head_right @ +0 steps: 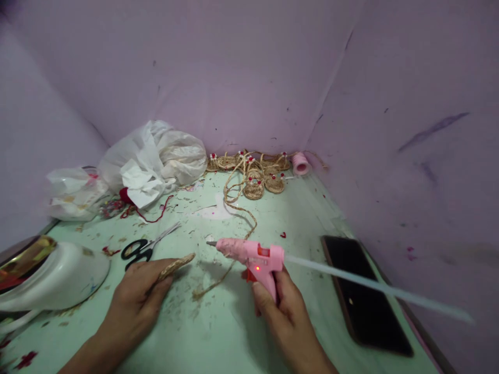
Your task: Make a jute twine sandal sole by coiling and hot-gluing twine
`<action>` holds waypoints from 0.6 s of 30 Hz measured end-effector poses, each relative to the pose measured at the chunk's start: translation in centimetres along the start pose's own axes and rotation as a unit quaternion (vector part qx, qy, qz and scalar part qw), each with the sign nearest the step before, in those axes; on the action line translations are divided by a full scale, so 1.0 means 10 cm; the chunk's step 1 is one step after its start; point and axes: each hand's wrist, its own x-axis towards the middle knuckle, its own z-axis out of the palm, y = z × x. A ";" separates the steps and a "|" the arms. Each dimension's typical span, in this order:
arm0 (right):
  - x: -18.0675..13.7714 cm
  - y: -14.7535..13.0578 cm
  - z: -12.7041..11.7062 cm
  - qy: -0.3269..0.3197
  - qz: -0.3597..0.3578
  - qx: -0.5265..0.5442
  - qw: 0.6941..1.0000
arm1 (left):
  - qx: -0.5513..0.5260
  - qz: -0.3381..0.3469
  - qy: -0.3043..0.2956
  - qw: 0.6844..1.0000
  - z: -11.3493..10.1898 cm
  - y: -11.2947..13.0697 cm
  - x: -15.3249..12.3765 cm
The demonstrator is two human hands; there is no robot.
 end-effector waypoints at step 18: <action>1.05 -0.42 -0.02 0.048 -0.004 -0.234 0.971 | 0.028 0.068 0.003 0.997 -0.04 0.11 -0.04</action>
